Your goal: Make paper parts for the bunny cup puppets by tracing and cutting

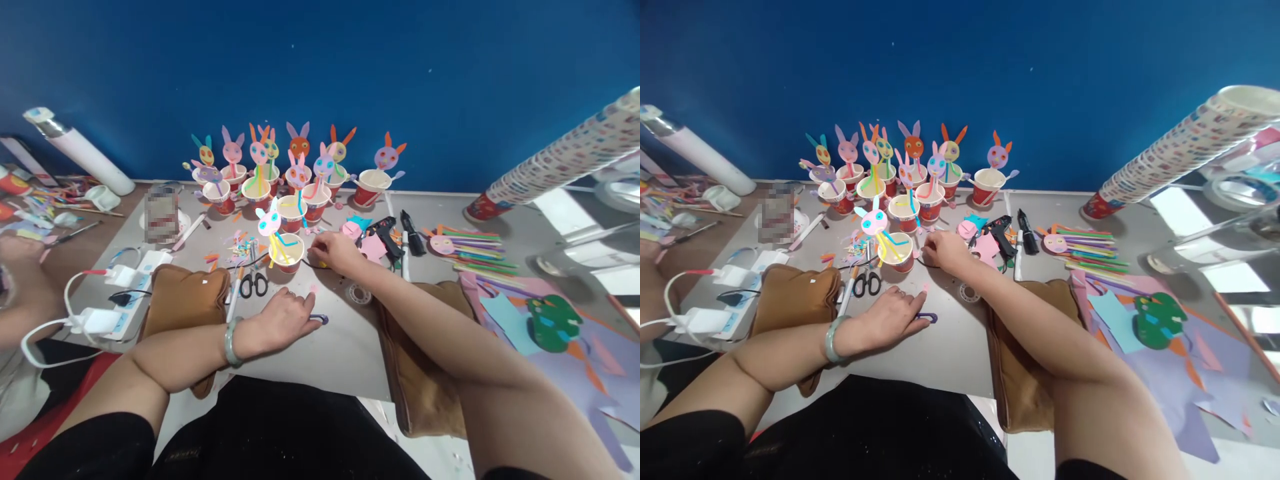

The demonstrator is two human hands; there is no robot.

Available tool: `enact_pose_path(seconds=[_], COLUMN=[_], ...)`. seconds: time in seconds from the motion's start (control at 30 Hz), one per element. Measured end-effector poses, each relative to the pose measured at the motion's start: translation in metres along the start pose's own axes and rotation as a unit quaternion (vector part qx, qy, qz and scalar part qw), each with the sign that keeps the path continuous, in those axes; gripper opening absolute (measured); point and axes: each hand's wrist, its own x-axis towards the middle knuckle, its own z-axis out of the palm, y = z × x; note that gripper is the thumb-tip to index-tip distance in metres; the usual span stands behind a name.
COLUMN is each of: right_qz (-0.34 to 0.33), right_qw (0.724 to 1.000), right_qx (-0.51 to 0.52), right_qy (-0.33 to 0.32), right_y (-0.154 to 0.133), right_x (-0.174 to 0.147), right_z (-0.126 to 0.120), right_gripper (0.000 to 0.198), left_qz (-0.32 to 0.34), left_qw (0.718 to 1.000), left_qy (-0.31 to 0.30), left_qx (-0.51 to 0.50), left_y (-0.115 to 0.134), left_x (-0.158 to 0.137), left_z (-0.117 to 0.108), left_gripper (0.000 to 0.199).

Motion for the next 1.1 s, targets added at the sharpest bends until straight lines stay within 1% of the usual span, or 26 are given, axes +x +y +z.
enact_pose_path(seconds=[0.13, 0.23, 0.3, 0.43, 0.5, 0.7, 0.87, 1.0, 1.1], right_qz=[-0.007, -0.013, -0.042, -0.127, -0.141, -0.132, -0.104, -0.082, -0.054], right_qw=[1.000, 0.999, 0.999, 0.991, 0.989, 0.990, 0.993, 0.994, 0.996], right_qx=[-0.023, -0.033, -0.034, -0.030, -0.036, -0.052, -0.061, -0.064, -0.061], right_qy=[-0.011, 0.001, 0.008, -0.002, -0.002, 0.009, 0.017, 0.027, 0.033], right_y=[0.003, 0.005, 0.005, 0.005, 0.004, -0.001, -0.011, -0.014, -0.012], right_x=[0.006, 0.004, 0.002, 0.004, 0.005, 0.009, 0.011, 0.010, 0.002], right_z=[0.005, 0.007, 0.008, 0.013, 0.016, 0.021, 0.023, 0.019, 0.012], right_gripper=[0.014, 0.021, 0.023, 0.016, 0.016, 0.022, 0.018, 0.023, 0.024], left_qz=[0.003, 0.001, -0.002, -0.004, -0.004, -0.009, -0.015, -0.015, -0.014], left_qw=[1.000, 1.000, 1.000, 1.000, 0.999, 1.000, 1.000, 1.000, 0.999], left_qy=[-0.002, -0.007, -0.011, -0.030, -0.033, -0.018, -0.011, 0.014, 0.028], left_qx=[-0.001, -0.004, -0.003, 0.002, 0.000, -0.008, -0.011, -0.015, -0.016], left_y=[0.000, 0.000, 0.001, 0.002, 0.002, 0.003, 0.004, 0.003, 0.002], left_x=[0.000, 0.001, 0.001, 0.001, 0.001, 0.001, 0.002, 0.001, 0.000], left_z=[0.001, 0.001, 0.000, -0.003, -0.004, 0.002, 0.005, 0.010, 0.012], left_gripper=[0.061, 0.061, 0.061, 0.062, 0.064, 0.068, 0.067, 0.068, 0.069])
